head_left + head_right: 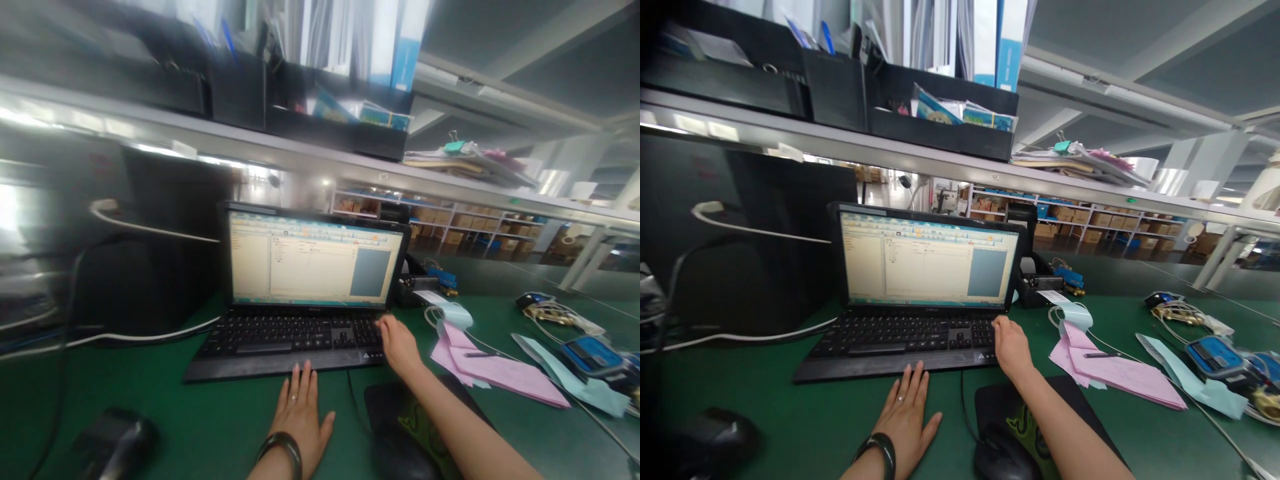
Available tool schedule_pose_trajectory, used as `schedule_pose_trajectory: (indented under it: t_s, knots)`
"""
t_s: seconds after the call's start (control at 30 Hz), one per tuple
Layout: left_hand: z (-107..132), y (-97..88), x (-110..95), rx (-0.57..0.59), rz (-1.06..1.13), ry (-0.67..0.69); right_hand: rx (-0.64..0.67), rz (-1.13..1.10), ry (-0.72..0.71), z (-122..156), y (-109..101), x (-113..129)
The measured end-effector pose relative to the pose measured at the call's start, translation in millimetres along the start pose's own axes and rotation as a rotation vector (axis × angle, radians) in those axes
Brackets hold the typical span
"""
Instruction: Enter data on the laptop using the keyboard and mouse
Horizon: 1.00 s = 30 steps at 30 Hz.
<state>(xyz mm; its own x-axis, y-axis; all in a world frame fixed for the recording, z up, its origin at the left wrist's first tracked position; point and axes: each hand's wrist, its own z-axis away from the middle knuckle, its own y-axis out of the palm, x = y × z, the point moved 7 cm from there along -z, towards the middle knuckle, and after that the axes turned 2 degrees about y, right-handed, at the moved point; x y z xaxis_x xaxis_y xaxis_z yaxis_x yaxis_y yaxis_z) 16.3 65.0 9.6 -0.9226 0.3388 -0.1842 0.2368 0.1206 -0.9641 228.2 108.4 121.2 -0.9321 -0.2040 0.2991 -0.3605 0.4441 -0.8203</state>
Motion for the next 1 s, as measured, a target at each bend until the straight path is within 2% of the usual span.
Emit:
schedule_pose_trajectory:
  t_s: [0.1, 0.17, 0.27, 0.33, 0.43, 0.57, 0.83, 1.0]
  knots:
    - [1.4, -1.4, -0.3, 0.000, 0.020, -0.007, 0.059, -0.042, -0.080, 62.0, -24.6, 7.6]
    - [2.2, -3.2, -1.0, -0.004, 0.027, -0.008, 0.097, -0.042, -0.155, 107.0, -33.0, 8.8]
    - [2.8, -6.8, -2.9, 0.020, 0.024, -0.013, 0.030, 0.063, -0.327, 158.9, -33.9, 10.8]
    - [2.6, -8.6, -4.0, 0.049, 0.012, -0.024, -0.035, 0.149, -0.407, 176.7, -27.3, 11.5]
    - [1.3, -9.1, -4.7, 0.067, -0.008, -0.030, -0.081, 0.271, -0.494, 182.7, -15.7, 14.5]
    - [-1.2, -4.4, -2.0, 0.043, -0.016, -0.009, -0.147, 0.371, -0.548, 180.3, -12.2, 15.8]
    - [-1.9, -1.1, 0.9, 0.033, -0.024, -0.016, -0.142, 0.285, -0.420, 186.5, -6.7, 5.0]
    - [-1.0, -3.8, -1.3, 0.039, -0.023, -0.019, -0.150, 0.339, -0.514, 185.9, -8.4, 10.0]
